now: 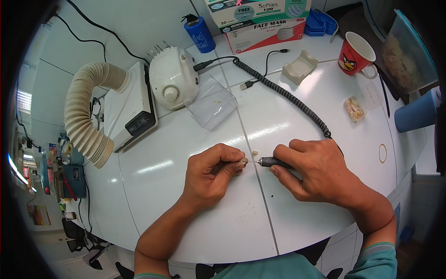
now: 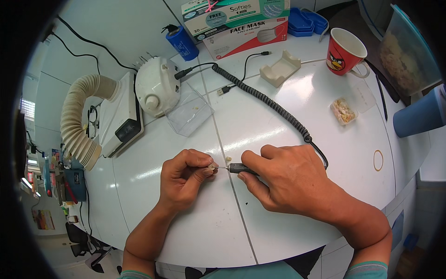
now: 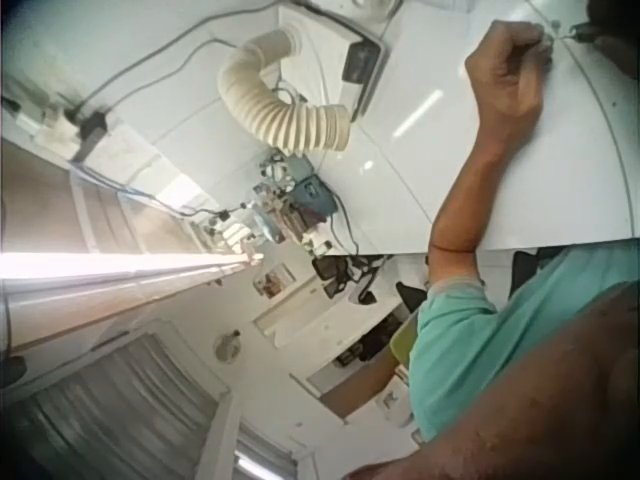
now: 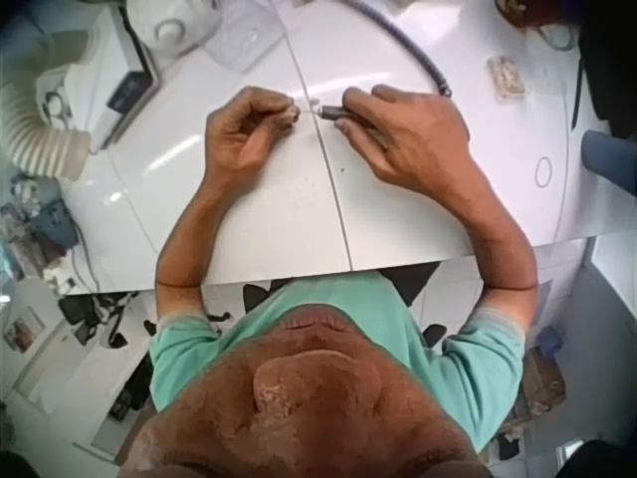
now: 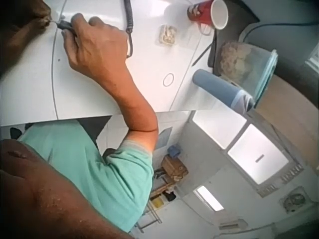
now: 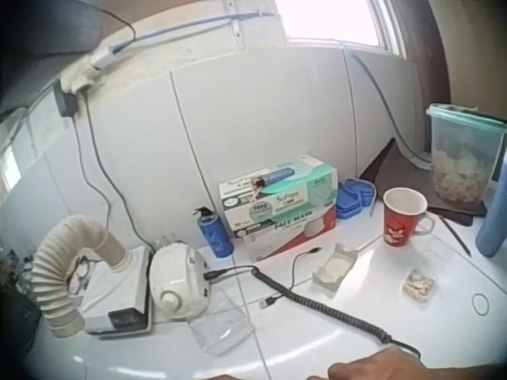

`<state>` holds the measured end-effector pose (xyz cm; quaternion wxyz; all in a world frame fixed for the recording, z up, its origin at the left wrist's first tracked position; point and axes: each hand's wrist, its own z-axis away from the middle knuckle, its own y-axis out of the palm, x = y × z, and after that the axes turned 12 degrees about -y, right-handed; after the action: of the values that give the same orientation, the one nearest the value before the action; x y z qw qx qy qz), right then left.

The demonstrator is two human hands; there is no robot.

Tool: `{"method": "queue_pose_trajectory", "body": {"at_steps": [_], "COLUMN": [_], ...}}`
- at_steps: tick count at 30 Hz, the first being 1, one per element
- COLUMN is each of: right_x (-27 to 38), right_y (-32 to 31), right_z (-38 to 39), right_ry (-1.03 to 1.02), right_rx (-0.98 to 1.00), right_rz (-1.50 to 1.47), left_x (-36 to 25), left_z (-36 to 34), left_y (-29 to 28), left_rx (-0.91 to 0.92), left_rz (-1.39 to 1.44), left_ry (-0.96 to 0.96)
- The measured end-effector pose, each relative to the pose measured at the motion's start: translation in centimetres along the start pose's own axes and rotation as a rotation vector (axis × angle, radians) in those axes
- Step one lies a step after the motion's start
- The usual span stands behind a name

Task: Grinding and shaping a dental prosthetic using a rotary tool.

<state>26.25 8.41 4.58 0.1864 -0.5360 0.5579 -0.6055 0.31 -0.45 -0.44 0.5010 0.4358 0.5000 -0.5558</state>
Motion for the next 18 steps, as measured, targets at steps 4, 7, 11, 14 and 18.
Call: {"method": "queue_pose_trajectory", "body": {"at_steps": [4, 7, 11, 14, 18], "right_x": [0.03, 0.01, 0.08, 0.02, -0.15], "right_y": [-0.09, -0.16, -0.19, 0.01, 0.13], "right_z": [-0.02, -0.01, -0.09, -0.04, 0.06], "right_ry": [0.0, 0.0, 0.004, 0.002, -0.004], "right_rx": [0.005, 0.008, 0.011, -0.005, -0.018], "right_rz": [0.002, 0.004, -0.003, -0.008, -0.003], "left_x": [0.04, 0.03, -0.02, 0.12, 0.01], "left_z": [0.01, -0.06, 0.07, 0.0, -0.01], "left_y": [-0.09, -0.07, -0.09, -0.24, -0.13], "left_rx": [0.009, 0.015, 0.01, 0.021, 0.017], "left_rz": [-0.005, -0.01, 0.005, 0.005, 0.079], "left_ry": [-0.005, -0.005, -0.012, 0.01, -0.011]}}
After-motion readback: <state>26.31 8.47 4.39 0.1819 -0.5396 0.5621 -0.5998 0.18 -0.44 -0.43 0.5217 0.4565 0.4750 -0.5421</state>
